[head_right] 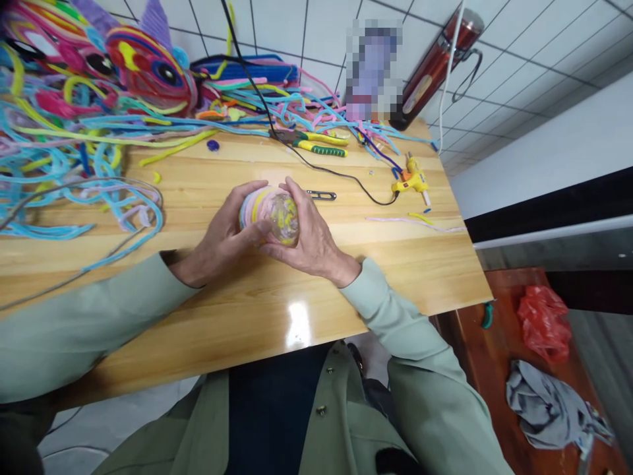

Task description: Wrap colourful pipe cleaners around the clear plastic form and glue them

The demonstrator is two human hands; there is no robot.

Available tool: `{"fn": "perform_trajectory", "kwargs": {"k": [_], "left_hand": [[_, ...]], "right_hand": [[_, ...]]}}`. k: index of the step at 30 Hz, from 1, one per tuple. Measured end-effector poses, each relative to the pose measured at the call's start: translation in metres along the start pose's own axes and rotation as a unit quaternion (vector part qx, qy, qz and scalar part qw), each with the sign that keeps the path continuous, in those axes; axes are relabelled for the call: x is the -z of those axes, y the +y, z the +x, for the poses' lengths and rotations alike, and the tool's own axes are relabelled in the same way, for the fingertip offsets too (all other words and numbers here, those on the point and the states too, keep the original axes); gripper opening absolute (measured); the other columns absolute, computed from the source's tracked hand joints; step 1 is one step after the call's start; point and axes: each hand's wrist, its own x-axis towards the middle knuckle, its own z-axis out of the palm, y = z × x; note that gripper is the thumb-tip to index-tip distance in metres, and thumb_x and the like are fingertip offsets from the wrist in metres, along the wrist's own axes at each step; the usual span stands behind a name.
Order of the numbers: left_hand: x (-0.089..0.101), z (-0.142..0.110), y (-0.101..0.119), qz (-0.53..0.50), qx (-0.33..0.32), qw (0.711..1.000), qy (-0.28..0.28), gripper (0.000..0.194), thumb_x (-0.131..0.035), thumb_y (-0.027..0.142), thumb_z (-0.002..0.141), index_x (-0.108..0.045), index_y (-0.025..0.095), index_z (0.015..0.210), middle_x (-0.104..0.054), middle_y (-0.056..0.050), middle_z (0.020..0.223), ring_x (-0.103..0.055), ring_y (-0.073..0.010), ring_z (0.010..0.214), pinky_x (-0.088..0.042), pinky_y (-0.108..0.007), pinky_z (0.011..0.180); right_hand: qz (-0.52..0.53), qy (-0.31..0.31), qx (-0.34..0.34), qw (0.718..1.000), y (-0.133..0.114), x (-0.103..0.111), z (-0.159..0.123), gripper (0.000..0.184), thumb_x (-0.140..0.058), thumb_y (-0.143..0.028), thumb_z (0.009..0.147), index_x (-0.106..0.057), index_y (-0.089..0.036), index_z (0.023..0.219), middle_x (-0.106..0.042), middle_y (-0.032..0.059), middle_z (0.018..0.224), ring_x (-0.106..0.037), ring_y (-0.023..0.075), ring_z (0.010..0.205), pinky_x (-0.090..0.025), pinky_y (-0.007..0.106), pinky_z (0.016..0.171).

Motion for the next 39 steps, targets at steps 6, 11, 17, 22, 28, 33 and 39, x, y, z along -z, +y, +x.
{"fn": "perform_trajectory", "kwargs": {"k": [6,11,17,22,28,33,39], "left_hand": [[0.002,-0.002,-0.002,0.003,-0.023,1.0,-0.003,0.071,-0.068,0.07,0.105,-0.052,0.024,0.156,-0.061,-0.014,0.157,-0.066,-0.0345,0.139,-0.057,-0.052,0.123],[0.002,-0.002,-0.005,-0.005,-0.034,0.999,-0.001,0.07,-0.07,0.068,0.105,-0.052,0.024,0.156,-0.063,-0.014,0.153,-0.068,-0.0325,0.134,-0.06,-0.048,0.117],[0.001,-0.002,-0.002,-0.002,-0.023,1.0,0.008,0.075,-0.071,0.075,0.101,-0.053,0.024,0.152,-0.064,-0.014,0.15,-0.069,-0.0327,0.132,-0.061,-0.05,0.117],[0.001,-0.001,0.003,0.001,-0.01,1.0,0.012,0.07,-0.071,0.073,0.103,-0.054,0.023,0.149,-0.066,-0.013,0.148,-0.07,-0.0308,0.129,-0.062,-0.048,0.114],[0.001,-0.002,0.002,-0.005,-0.02,1.0,0.016,0.065,-0.072,0.068,0.103,-0.055,0.024,0.148,-0.067,-0.013,0.146,-0.071,-0.0305,0.126,-0.064,-0.048,0.111],[0.001,-0.002,0.002,0.002,-0.016,1.0,0.014,0.066,-0.071,0.07,0.103,-0.055,0.025,0.148,-0.067,-0.013,0.147,-0.07,-0.0309,0.128,-0.064,-0.048,0.113],[0.002,-0.003,0.004,0.01,-0.016,1.0,0.024,0.072,-0.069,0.077,0.101,-0.057,0.025,0.148,-0.069,-0.013,0.145,-0.071,-0.0319,0.126,-0.064,-0.05,0.112]], "right_hand": [[-0.01,-0.007,0.004,1.0,-0.002,0.0,0.001,0.131,-0.073,-0.093,0.085,-0.012,-0.026,0.18,-0.046,0.0226,0.177,-0.048,0.0442,0.165,-0.042,0.075,0.136],[-0.021,-0.018,-0.028,0.999,-0.006,0.002,0.001,0.137,-0.082,-0.089,0.08,-0.01,-0.033,0.182,-0.046,0.0173,0.18,-0.046,0.047,0.167,-0.04,0.076,0.138],[-0.057,-0.019,-0.025,0.998,-0.008,0.001,0.001,0.135,-0.079,-0.087,0.085,0.0,-0.039,0.183,-0.045,0.013,0.181,-0.047,0.043,0.167,-0.043,0.073,0.137],[-0.069,-0.008,-0.013,0.997,-0.009,-0.001,0.001,0.13,-0.074,-0.089,0.087,-0.002,-0.041,0.183,-0.046,0.0108,0.18,-0.049,0.0401,0.166,-0.046,0.068,0.137],[-0.033,-0.004,0.016,0.999,-0.006,-0.001,0.002,0.13,-0.074,-0.093,0.083,-0.018,-0.026,0.18,-0.047,0.0216,0.178,-0.049,0.043,0.164,-0.045,0.07,0.136],[-0.024,-0.011,-0.007,1.0,-0.007,-0.001,0.003,0.131,-0.077,-0.093,0.08,-0.022,-0.028,0.178,-0.047,0.0197,0.178,-0.048,0.0438,0.165,-0.042,0.071,0.138],[-0.027,-0.024,-0.044,0.998,-0.013,-0.001,0.005,0.13,-0.08,-0.094,0.075,-0.028,-0.033,0.176,-0.048,0.0156,0.179,-0.048,0.0428,0.164,-0.04,0.069,0.14]]}}
